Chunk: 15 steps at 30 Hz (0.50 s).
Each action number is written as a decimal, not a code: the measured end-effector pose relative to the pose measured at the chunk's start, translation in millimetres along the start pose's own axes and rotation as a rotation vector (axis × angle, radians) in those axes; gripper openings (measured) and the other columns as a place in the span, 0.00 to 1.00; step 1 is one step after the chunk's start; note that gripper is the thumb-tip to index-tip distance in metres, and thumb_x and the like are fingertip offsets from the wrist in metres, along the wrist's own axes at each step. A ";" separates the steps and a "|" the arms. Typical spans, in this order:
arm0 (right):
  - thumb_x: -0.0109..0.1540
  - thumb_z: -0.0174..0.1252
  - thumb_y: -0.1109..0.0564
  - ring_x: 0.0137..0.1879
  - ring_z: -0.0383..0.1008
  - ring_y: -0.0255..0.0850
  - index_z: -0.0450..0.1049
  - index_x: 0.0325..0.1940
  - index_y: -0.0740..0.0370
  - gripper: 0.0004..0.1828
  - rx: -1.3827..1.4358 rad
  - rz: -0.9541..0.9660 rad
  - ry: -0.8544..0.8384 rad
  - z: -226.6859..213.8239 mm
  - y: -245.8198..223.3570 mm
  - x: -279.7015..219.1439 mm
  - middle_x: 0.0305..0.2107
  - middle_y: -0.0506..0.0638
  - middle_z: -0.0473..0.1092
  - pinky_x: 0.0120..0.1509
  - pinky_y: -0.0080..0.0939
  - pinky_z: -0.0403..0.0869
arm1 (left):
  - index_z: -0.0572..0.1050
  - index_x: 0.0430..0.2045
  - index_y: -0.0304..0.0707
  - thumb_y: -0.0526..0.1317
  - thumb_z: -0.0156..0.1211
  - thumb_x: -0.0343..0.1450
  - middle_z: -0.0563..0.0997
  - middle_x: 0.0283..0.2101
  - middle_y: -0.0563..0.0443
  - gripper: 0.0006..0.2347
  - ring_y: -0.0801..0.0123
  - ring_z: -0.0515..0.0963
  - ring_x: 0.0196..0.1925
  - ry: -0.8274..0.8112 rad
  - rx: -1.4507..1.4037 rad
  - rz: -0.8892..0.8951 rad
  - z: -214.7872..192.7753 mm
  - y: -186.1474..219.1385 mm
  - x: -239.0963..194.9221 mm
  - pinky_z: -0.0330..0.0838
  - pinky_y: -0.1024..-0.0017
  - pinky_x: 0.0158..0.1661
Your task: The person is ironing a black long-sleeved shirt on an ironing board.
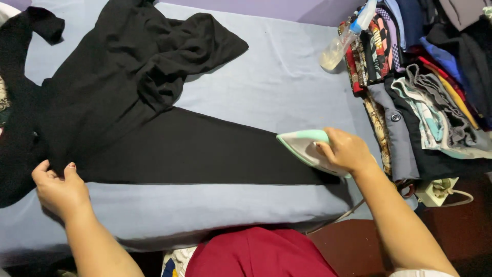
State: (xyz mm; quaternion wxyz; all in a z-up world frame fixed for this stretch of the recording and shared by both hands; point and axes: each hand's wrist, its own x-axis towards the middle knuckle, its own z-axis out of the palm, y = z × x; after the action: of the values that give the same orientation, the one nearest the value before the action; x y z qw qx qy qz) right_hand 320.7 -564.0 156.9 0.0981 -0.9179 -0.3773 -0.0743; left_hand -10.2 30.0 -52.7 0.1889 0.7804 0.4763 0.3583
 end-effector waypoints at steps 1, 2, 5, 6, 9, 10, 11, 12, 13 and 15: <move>0.60 0.62 0.45 0.37 0.77 0.57 0.74 0.46 0.58 0.18 0.035 -0.082 -0.030 -4.6 3.8 -5.1 0.32 0.57 0.76 0.38 0.54 0.74 | 0.73 0.57 0.28 0.35 0.71 0.75 0.83 0.49 0.37 0.18 0.52 0.84 0.45 0.014 0.056 0.017 0.3 -0.5 -0.5 0.75 0.59 0.49; 0.60 0.62 0.45 0.37 0.77 0.57 0.74 0.46 0.58 0.18 0.036 -0.080 -0.031 -5.7 4.5 -10.3 0.32 0.57 0.76 0.38 0.54 0.74 | 0.73 0.57 0.28 0.35 0.71 0.75 0.83 0.49 0.37 0.18 0.52 0.84 0.45 0.013 0.057 0.018 -0.5 -0.6 -0.4 0.75 0.59 0.49; 0.56 0.66 0.44 0.33 0.77 0.54 0.76 0.44 0.59 0.20 0.089 -0.181 -0.101 -12.8 -0.8 -23.5 0.28 0.55 0.75 0.37 0.51 0.74 | 0.73 0.57 0.29 0.35 0.71 0.74 0.83 0.49 0.37 0.18 0.52 0.84 0.45 0.014 0.055 0.010 0.0 -0.1 0.4 0.75 0.59 0.48; 0.56 0.66 0.44 0.32 0.76 0.54 0.75 0.43 0.60 0.21 0.102 -0.222 -0.121 -17.0 -8.6 -27.1 0.27 0.55 0.75 0.36 0.51 0.73 | 0.73 0.57 0.29 0.35 0.71 0.75 0.83 0.50 0.38 0.18 0.52 0.84 0.46 0.015 0.041 0.007 0.1 -0.6 0.2 0.75 0.60 0.48; 0.55 0.66 0.44 0.31 0.75 0.54 0.75 0.42 0.61 0.21 0.144 -0.308 -0.116 -21.8 -26.2 -41.9 0.25 0.54 0.73 0.35 0.51 0.73 | 0.73 0.57 0.29 0.34 0.70 0.74 0.83 0.49 0.38 0.18 0.53 0.84 0.47 0.014 0.000 0.002 2.9 -4.0 0.2 0.75 0.60 0.50; 0.56 0.66 0.44 0.31 0.75 0.54 0.74 0.42 0.61 0.20 0.178 -0.351 -0.092 -21.4 -31.7 -48.1 0.25 0.54 0.72 0.35 0.52 0.73 | 0.73 0.57 0.29 0.34 0.69 0.73 0.84 0.48 0.39 0.19 0.54 0.84 0.47 0.011 -0.022 0.002 2.8 -6.0 0.5 0.76 0.60 0.51; 0.56 0.66 0.44 0.31 0.75 0.54 0.74 0.42 0.61 0.20 0.179 -0.351 -0.092 -20.1 -31.1 -53.3 0.25 0.54 0.72 0.35 0.52 0.73 | 0.73 0.57 0.29 0.34 0.69 0.73 0.84 0.48 0.39 0.19 0.54 0.84 0.47 0.011 -0.021 0.002 0.7 -3.5 0.1 0.76 0.60 0.51; 0.56 0.66 0.43 0.31 0.75 0.54 0.74 0.40 0.60 0.20 0.133 -0.226 -0.077 -18.8 -31.1 -59.4 0.24 0.54 0.73 0.35 0.52 0.73 | 0.73 0.57 0.29 0.35 0.71 0.74 0.83 0.48 0.38 0.19 0.52 0.84 0.45 0.009 0.024 0.004 -1.4 -0.9 -0.1 0.75 0.60 0.49; 0.56 0.66 0.42 0.31 0.76 0.54 0.75 0.39 0.59 0.19 0.087 -0.101 -0.062 -17.5 -31.2 -65.6 0.24 0.54 0.73 0.35 0.52 0.73 | 0.73 0.57 0.29 0.35 0.73 0.75 0.83 0.48 0.37 0.19 0.51 0.83 0.43 0.007 0.068 0.006 -3.5 1.5 -0.3 0.75 0.59 0.47; 0.58 0.65 0.44 0.34 0.76 0.56 0.75 0.41 0.59 0.18 0.014 0.021 -0.002 -15.0 -24.2 -65.0 0.28 0.56 0.74 0.37 0.53 0.74 | 0.73 0.57 0.28 0.35 0.71 0.73 0.84 0.47 0.38 0.19 0.51 0.84 0.45 0.010 0.047 0.022 0.4 -4.7 1.5 0.75 0.59 0.48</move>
State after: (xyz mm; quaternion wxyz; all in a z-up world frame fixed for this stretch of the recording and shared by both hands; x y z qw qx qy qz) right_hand 256.9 -594.8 160.8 0.1049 -0.9212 -0.3680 -0.0697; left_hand -12.4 33.5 -55.4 0.1643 0.7881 0.4769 0.3529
